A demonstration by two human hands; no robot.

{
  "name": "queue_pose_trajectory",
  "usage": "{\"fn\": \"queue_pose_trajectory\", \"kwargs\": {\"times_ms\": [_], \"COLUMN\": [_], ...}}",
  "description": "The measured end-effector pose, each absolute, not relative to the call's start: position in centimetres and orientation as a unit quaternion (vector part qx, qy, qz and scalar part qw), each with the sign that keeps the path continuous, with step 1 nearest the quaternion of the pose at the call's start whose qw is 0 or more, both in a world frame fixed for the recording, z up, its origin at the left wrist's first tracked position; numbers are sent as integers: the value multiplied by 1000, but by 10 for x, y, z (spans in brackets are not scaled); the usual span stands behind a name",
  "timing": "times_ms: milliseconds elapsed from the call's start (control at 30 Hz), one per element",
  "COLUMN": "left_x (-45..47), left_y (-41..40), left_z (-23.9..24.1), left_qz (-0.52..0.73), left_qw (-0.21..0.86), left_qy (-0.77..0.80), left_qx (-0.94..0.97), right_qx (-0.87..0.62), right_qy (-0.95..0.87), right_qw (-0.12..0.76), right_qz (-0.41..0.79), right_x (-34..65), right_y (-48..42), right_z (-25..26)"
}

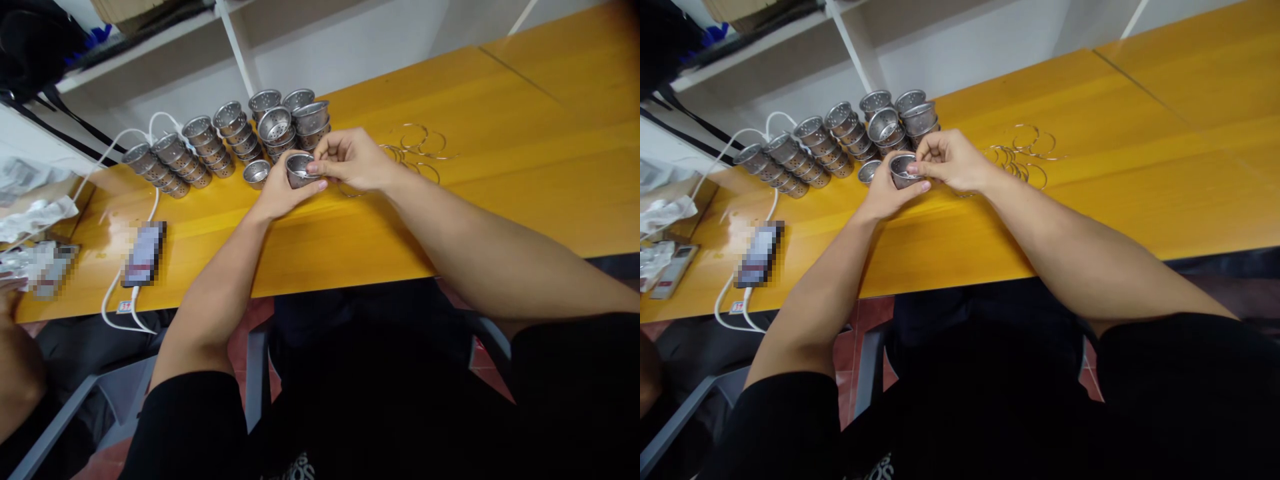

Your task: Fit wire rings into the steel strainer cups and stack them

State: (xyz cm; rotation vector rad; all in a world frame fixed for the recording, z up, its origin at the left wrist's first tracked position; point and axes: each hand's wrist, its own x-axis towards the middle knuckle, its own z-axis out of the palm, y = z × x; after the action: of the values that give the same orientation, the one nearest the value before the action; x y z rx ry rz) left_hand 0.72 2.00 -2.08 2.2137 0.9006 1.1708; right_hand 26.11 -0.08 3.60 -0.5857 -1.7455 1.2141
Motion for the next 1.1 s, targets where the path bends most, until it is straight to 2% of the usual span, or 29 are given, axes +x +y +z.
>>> {"fn": "queue_pose_trajectory", "kwargs": {"times_ms": [400, 667, 833, 1100], "left_x": [4, -9, -10, -8], "left_y": [24, 41, 49, 43], "left_z": [-26, -30, -34, -30], "left_qz": [425, 446, 457, 458], "left_qw": [233, 219, 198, 187], "left_qy": [320, 318, 319, 292], "left_qx": [814, 808, 806, 818], "right_qx": [-259, -285, -279, -250], "right_qy": [-704, -754, -790, -823], "right_qw": [465, 505, 488, 440], "right_qz": [469, 308, 243, 258], "right_x": [257, 265, 267, 261], "right_y": [-4, -2, -6, -10], "right_z": [34, 22, 23, 19]}}
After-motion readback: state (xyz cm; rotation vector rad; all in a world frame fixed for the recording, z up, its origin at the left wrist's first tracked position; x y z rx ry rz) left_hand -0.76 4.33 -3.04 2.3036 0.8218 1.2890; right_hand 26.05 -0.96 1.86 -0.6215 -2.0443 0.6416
